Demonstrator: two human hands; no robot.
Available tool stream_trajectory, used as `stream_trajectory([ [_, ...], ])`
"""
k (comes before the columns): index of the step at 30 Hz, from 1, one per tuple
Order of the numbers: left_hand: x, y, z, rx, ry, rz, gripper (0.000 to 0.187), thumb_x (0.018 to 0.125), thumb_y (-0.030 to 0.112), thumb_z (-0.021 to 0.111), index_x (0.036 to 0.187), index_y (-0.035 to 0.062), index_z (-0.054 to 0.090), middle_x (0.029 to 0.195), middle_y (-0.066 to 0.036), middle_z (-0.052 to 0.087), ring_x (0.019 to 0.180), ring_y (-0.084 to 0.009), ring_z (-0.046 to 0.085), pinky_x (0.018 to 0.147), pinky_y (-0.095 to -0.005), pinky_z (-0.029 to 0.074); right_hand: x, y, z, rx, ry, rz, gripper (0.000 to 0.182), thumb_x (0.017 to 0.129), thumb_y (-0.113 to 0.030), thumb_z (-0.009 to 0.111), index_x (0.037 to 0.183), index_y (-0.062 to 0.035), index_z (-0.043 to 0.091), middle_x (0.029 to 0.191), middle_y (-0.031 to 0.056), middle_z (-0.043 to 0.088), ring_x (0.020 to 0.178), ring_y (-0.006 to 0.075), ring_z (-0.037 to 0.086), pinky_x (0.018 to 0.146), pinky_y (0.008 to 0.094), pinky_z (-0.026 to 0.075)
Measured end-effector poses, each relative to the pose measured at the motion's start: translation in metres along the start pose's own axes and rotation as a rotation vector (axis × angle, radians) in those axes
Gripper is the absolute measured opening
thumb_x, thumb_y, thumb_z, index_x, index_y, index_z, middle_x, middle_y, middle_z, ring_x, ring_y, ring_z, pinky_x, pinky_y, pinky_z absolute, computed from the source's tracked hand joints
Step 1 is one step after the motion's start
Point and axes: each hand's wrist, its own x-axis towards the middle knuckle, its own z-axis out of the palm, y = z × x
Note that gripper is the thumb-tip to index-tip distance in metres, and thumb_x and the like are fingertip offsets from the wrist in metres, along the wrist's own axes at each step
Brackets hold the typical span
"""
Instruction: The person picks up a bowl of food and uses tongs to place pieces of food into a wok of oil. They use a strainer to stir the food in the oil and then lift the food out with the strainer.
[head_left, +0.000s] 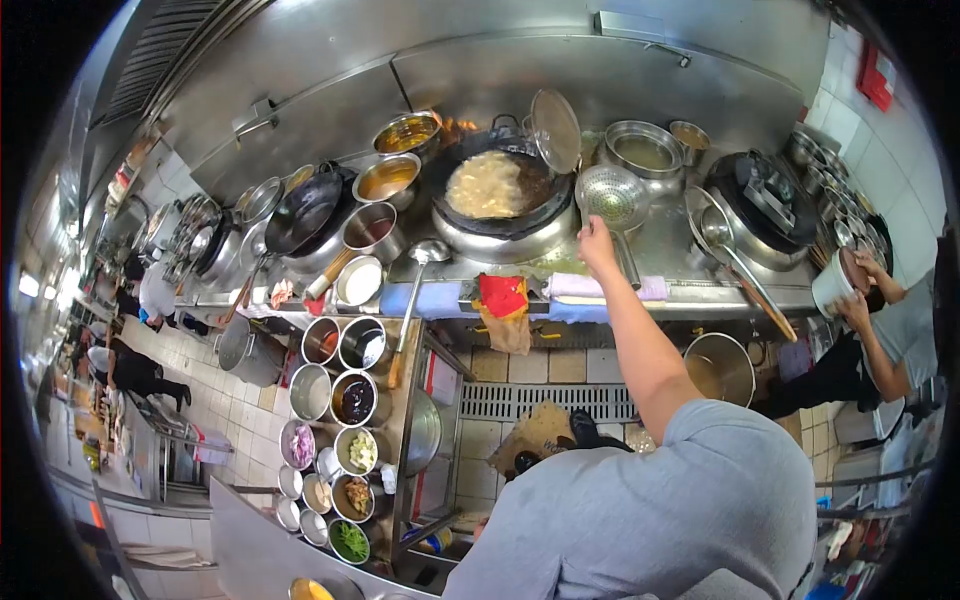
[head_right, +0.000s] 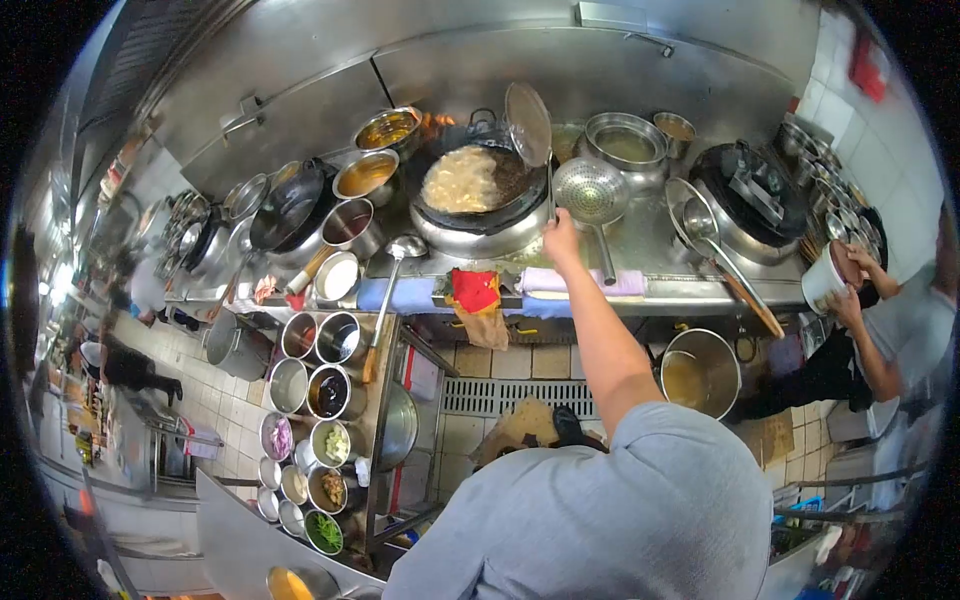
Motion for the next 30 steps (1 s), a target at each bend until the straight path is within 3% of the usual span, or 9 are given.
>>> stream_trajectory([
  [1, -0.003, -0.003, -0.005, -0.079, -0.027, -0.020, 0.022, 0.084, 0.017, 0.039, 0.100, 0.0081, 0.051, 0.089, -0.010, 0.058, 0.077, -0.0263, 0.055, 0.078, -0.0351, 0.041, 0.005, 0.002, 0.000, -0.008, 0.011, -0.023, 0.029, 0.082, -0.004, 0.043, 0.111, -0.0023, 0.046, 0.074, 0.0082, 0.052, 0.049, 0.0136, 0.046, 0.040, 0.0282, 0.038],
  [3, -0.005, -0.008, -0.020, -0.752, -0.380, -0.184, 0.022, 0.084, 0.017, 0.038, 0.099, 0.0067, 0.051, 0.090, -0.011, 0.058, 0.079, -0.0280, 0.055, 0.081, -0.0350, 0.041, 0.017, -0.011, -0.004, -0.069, -0.020, -0.058, 0.031, 0.082, -0.004, 0.042, 0.113, -0.0029, 0.045, 0.074, 0.0088, 0.053, 0.049, 0.0132, 0.046, 0.040, 0.0284, 0.039],
  [4, -0.007, -0.007, -0.033, -0.232, -0.046, -0.057, 0.022, 0.084, 0.017, 0.038, 0.099, 0.0074, 0.052, 0.090, -0.011, 0.059, 0.078, -0.0271, 0.055, 0.076, -0.0358, 0.042, 0.021, -0.022, -0.006, -0.124, -0.046, -0.099, 0.033, 0.083, -0.005, 0.042, 0.116, -0.0034, 0.044, 0.075, 0.0094, 0.053, 0.049, 0.0128, 0.046, 0.040, 0.0286, 0.039],
  [8, -0.048, 0.052, -0.038, 0.290, 0.217, -0.014, 0.021, 0.086, 0.015, 0.037, 0.097, 0.0102, 0.053, 0.091, -0.010, 0.060, 0.077, -0.0234, 0.058, 0.057, -0.0389, 0.045, 0.045, -0.091, 0.007, -0.402, -0.075, -0.220, 0.031, 0.079, -0.008, 0.043, 0.107, -0.0005, 0.052, 0.090, 0.0211, 0.059, 0.079, 0.0317, 0.059, 0.068, 0.0381, 0.045],
  [11, -0.047, 0.076, -0.035, 0.004, 0.369, 0.100, 0.021, 0.083, 0.006, 0.043, 0.102, 0.0043, 0.051, 0.084, -0.008, 0.060, 0.066, -0.0156, 0.057, 0.052, -0.0235, 0.041, 0.070, -0.130, 0.048, -0.502, -0.203, -0.143, 0.028, 0.076, -0.008, 0.043, 0.099, 0.0000, 0.056, 0.097, 0.0248, 0.057, 0.095, 0.0357, 0.054, 0.080, 0.0399, 0.042],
  [15, -0.071, 0.114, 0.006, 0.056, 0.461, 0.057, 0.024, 0.083, 0.005, 0.042, 0.105, 0.0056, 0.051, 0.087, -0.007, 0.059, 0.064, -0.0142, 0.056, 0.051, -0.0233, 0.041, 0.072, -0.106, 0.111, -0.612, -0.244, -0.200, 0.035, 0.074, -0.005, 0.045, 0.109, -0.0033, 0.053, 0.098, 0.0247, 0.057, 0.094, 0.0355, 0.054, 0.078, 0.0416, 0.043],
  [24, -0.082, 0.046, 0.023, 0.199, 0.207, 0.044, 0.029, 0.080, 0.005, 0.043, 0.106, 0.0077, 0.054, 0.091, -0.007, 0.060, 0.075, -0.0182, 0.058, 0.062, -0.0301, 0.045, -0.034, -0.057, 0.080, -0.688, -0.305, -0.033, 0.053, 0.077, -0.014, 0.052, 0.128, -0.0217, 0.038, 0.114, 0.0231, 0.042, 0.100, 0.0384, 0.048, 0.080, 0.0471, 0.041],
  [27, -0.139, 0.106, 0.075, 0.854, 0.313, -0.058, 0.026, 0.077, 0.007, 0.046, 0.100, 0.0039, 0.059, 0.087, -0.011, 0.063, 0.078, -0.0206, 0.058, 0.069, -0.0283, 0.046, -0.064, -0.046, 0.058, -0.712, -0.176, -0.049, 0.057, 0.078, -0.023, 0.056, 0.130, -0.0288, 0.034, 0.121, 0.0207, 0.036, 0.108, 0.0364, 0.042, 0.083, 0.0501, 0.037],
  [30, -0.086, 0.063, 0.014, 1.125, 0.010, 0.089, 0.026, 0.077, 0.007, 0.045, 0.097, 0.0033, 0.059, 0.092, -0.013, 0.062, 0.081, -0.0227, 0.059, 0.070, -0.0307, 0.047, -0.113, -0.011, 0.031, -0.587, 0.021, -0.144, 0.058, 0.078, -0.030, 0.056, 0.130, -0.0338, 0.032, 0.126, 0.0157, 0.032, 0.110, 0.0366, 0.039, 0.084, 0.0531, 0.033],
])
